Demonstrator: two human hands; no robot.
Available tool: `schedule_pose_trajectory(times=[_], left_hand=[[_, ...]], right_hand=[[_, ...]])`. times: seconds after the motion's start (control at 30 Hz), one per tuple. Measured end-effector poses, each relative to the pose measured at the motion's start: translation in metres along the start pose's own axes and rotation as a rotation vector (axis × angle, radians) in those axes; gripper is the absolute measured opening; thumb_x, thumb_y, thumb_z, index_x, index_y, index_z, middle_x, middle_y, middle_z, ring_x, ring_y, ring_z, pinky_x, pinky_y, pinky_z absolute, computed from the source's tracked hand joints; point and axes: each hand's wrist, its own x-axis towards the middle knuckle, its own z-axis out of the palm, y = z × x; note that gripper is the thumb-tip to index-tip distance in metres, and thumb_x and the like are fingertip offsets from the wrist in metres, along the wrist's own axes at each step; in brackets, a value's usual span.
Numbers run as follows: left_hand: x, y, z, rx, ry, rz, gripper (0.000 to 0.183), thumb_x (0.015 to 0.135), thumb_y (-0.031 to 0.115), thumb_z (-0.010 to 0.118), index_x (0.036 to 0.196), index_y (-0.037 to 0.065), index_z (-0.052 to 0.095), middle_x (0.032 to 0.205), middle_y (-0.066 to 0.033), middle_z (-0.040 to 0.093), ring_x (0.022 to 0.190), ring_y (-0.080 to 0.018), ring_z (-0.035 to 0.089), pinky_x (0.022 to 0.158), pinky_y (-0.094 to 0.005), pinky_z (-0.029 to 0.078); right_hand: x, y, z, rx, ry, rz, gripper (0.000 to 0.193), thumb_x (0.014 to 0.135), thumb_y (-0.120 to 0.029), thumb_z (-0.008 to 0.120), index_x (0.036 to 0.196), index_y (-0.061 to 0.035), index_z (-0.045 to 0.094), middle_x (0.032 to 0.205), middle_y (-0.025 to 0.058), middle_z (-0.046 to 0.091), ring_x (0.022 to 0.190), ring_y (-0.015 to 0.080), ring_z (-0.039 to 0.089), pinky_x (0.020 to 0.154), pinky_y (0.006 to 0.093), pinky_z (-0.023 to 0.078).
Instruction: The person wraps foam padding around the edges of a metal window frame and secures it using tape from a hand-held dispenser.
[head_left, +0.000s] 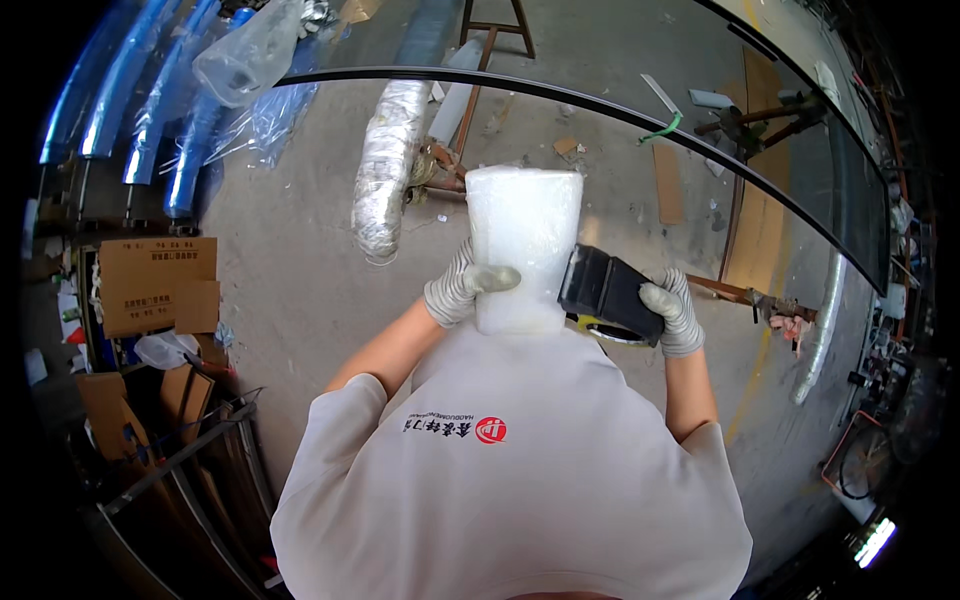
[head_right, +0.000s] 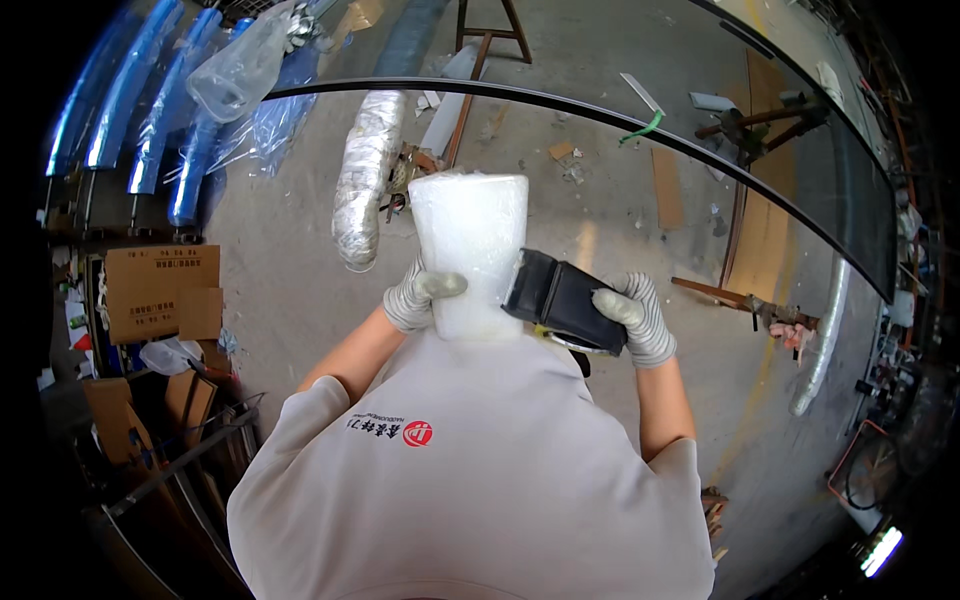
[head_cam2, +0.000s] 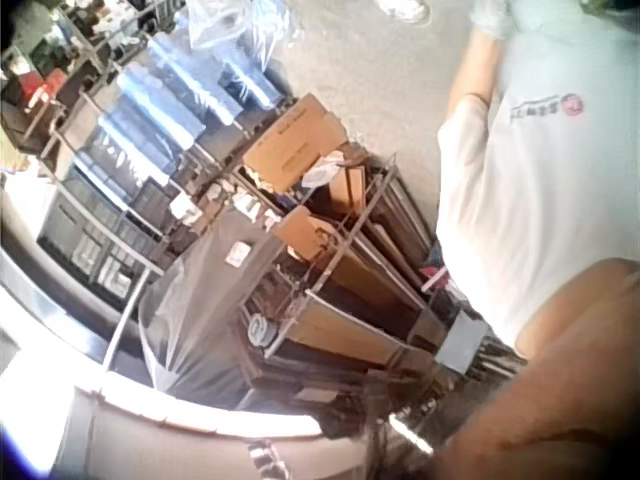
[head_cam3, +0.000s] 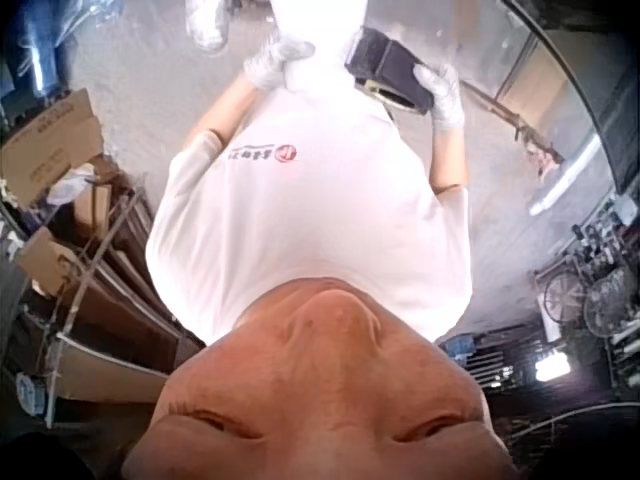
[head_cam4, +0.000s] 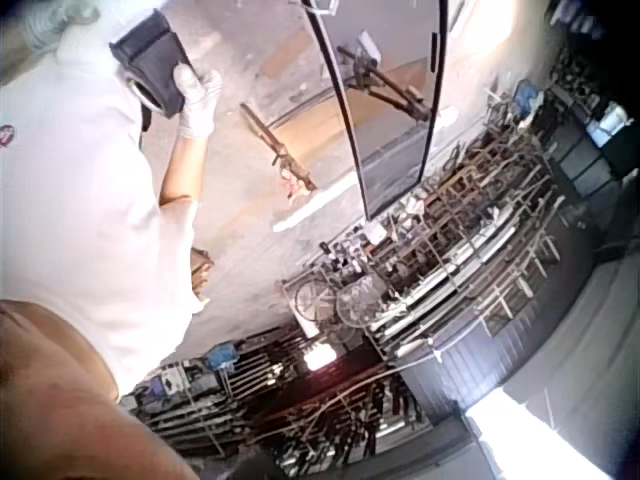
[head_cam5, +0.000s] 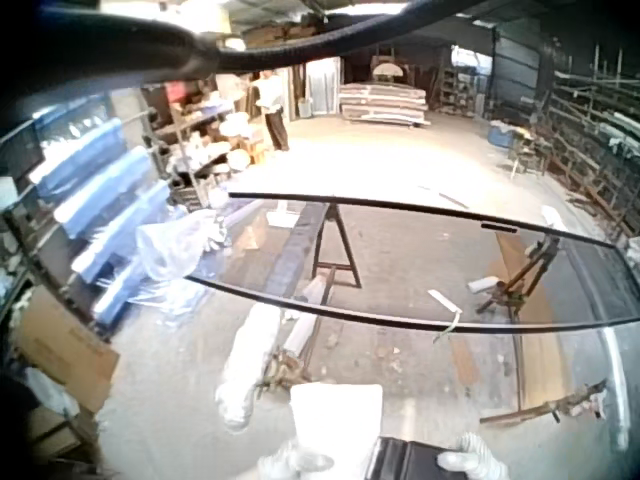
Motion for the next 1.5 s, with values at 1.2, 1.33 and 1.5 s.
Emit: schedule_pose_trajectory(times=[1.2, 1.33, 1.5], left_hand=[[-0.04, 0.058, -0.066, 0.145, 0.363, 0.222, 0.043, 0.078, 0.007, 0.067, 0.117, 0.002, 0.051, 0.105, -0.0111, 0.06, 0.089, -0.0184, 0.06, 0.073, -0.0307, 0.052], [-0.03, 0.065, -0.058, -0.218, 0.319, -0.009, 0.049, 0.075, 0.013, 0.07, 0.119, 0.003, 0.05, 0.101, -0.0107, 0.061, 0.085, -0.0168, 0.061, 0.071, -0.0276, 0.052], [-0.015, 0.068, -0.037, 0.865, 0.526, 0.308, 0.038, 0.068, 0.017, 0.073, 0.101, 0.003, 0.061, 0.092, -0.0102, 0.065, 0.084, -0.0207, 0.063, 0.077, -0.0311, 0.05]], right_hand=[[0.176, -0.043, 0.103, -0.016, 0.023, -0.205, 0.037, 0.085, -0.036, 0.06, 0.085, 0.0005, 0.065, 0.072, 0.0042, 0.062, 0.061, 0.0077, 0.054, 0.052, 0.0216, 0.041], [0.159, -0.101, 0.121, 0.599, -0.09, -0.24, 0.046, 0.088, -0.043, 0.051, 0.11, -0.003, 0.057, 0.094, 0.0118, 0.065, 0.071, 0.019, 0.064, 0.061, 0.0284, 0.055], [0.145, -0.101, 0.154, 0.403, -0.287, -0.162, 0.046, 0.089, -0.044, 0.048, 0.102, -0.001, 0.059, 0.078, 0.0131, 0.064, 0.06, 0.0175, 0.062, 0.049, 0.0245, 0.049]])
